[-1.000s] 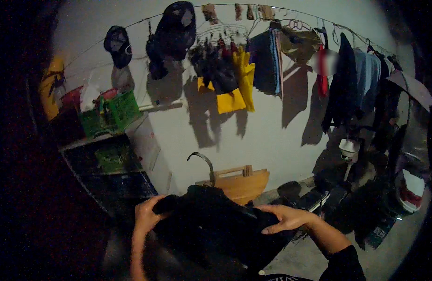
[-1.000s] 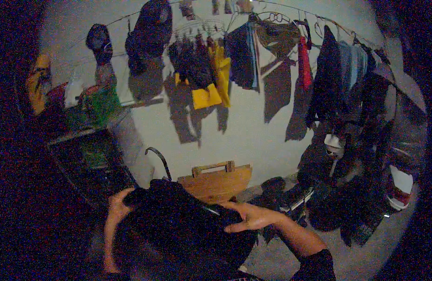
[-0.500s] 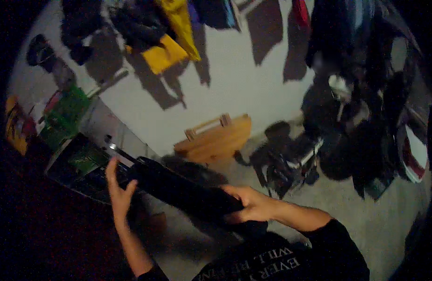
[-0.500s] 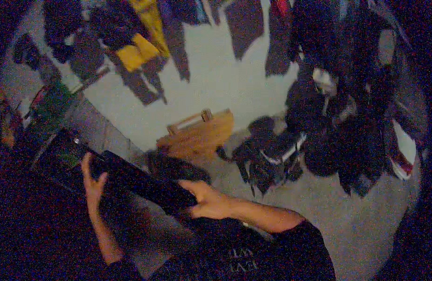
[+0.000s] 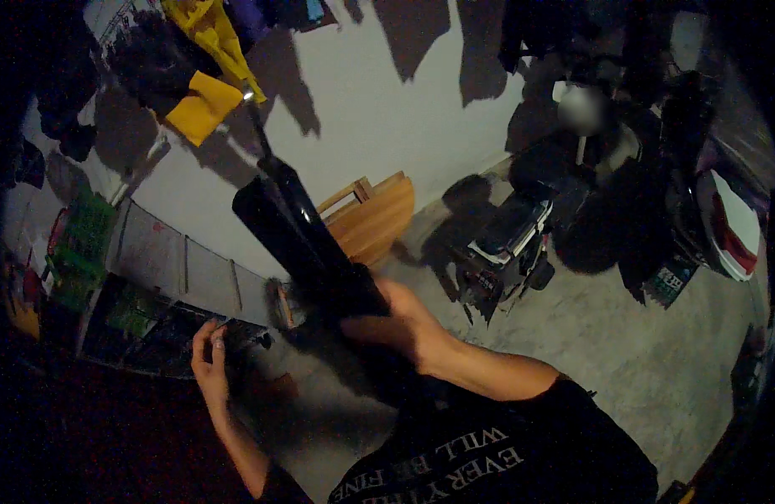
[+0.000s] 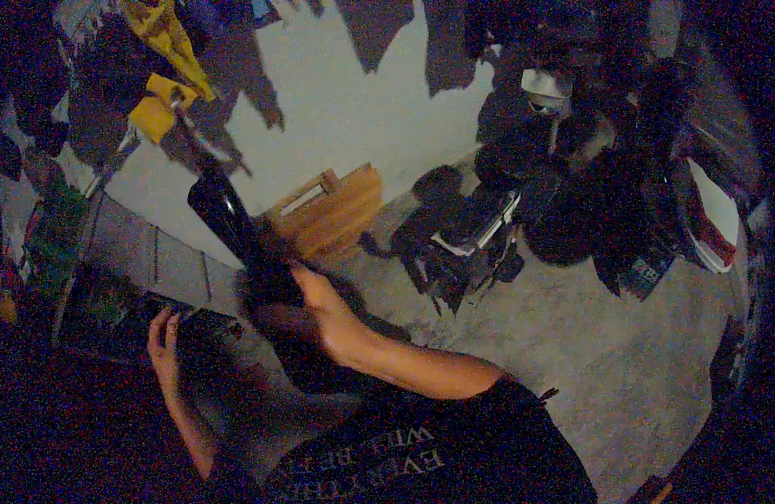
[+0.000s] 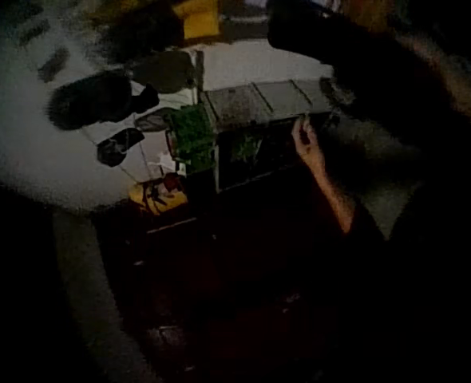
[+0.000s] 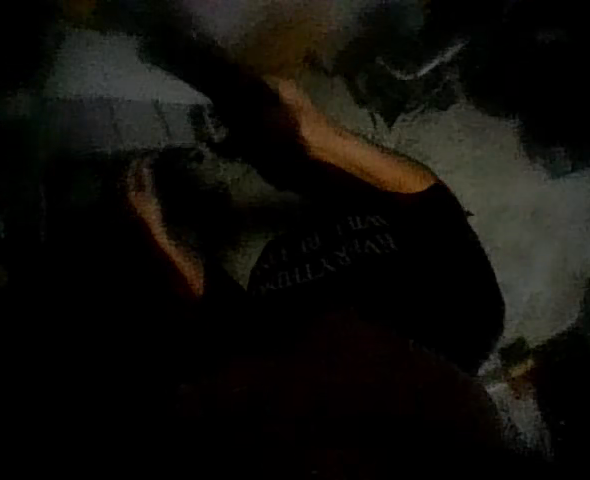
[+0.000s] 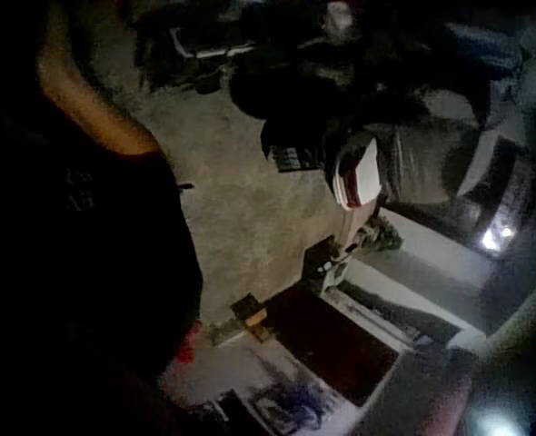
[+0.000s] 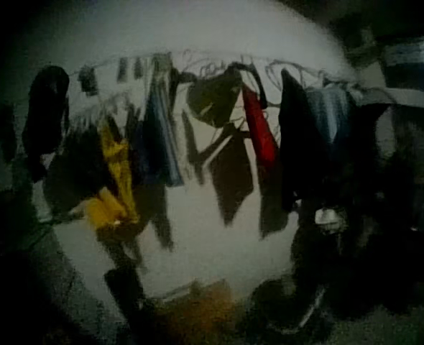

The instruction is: The person washes black clothing in a basin of soapy water by hand, rinses it with water from a bucket, and hangs it on a hanger to dry on a line.

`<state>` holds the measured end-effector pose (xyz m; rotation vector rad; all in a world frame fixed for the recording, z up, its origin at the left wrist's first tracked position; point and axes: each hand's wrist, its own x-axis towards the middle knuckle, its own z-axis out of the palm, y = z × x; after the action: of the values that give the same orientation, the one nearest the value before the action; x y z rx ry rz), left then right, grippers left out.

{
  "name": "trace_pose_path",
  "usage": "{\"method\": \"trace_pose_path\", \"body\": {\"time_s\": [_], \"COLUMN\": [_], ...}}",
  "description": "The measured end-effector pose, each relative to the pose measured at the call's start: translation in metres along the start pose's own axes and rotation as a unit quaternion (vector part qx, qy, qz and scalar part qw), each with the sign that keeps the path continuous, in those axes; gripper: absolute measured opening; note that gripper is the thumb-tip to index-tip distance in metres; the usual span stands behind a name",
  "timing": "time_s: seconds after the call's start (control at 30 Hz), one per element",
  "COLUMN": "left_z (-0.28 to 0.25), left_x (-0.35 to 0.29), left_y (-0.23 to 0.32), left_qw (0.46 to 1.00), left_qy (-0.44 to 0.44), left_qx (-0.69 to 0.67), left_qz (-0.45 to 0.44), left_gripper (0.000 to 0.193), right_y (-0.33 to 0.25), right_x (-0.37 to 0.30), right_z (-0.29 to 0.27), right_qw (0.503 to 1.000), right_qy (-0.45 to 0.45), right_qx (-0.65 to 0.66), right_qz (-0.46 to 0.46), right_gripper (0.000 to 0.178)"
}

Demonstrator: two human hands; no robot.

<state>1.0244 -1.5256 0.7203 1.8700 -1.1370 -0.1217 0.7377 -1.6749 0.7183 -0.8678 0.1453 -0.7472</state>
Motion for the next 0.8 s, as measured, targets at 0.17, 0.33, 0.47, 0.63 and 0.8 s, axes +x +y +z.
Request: {"method": "trace_pose_path", "body": {"time_s": [0.17,0.33,0.47,0.63,0.8], "left_z": [0.015,0.084,0.175,0.26,0.302], "left_x": [0.008,-0.031,-0.049,-0.023,0.028], "left_y": [0.026,-0.014,-0.003,0.026,0.018], "left_qw": [0.997,0.936,0.955,0.97,0.983], "left_qy": [-0.046,-0.221,-0.282,-0.182,-0.101], "left_qx": [0.011,-0.254,-0.096,0.097,0.053], "left_qz": [0.055,-0.102,-0.012,0.132,0.145], "left_gripper": [0.022,0.043,0.043,0.046,0.049], "right_y": [-0.016,-0.025,-0.038,-0.071,-0.115], "right_x": [0.026,0.039,0.034,0.043,0.062], "right_z": [0.012,0.008,0.004,-0.014,-0.039], "right_qw": [0.992,0.988,0.973,0.965,0.961], "right_qy": [0.096,0.058,0.148,0.133,0.175], "right_qx": [0.015,0.078,0.003,0.002,-0.036], "right_qz": [-0.084,-0.124,-0.176,-0.224,-0.21], "right_gripper": [0.024,0.022,0.022,0.024,0.025]}}
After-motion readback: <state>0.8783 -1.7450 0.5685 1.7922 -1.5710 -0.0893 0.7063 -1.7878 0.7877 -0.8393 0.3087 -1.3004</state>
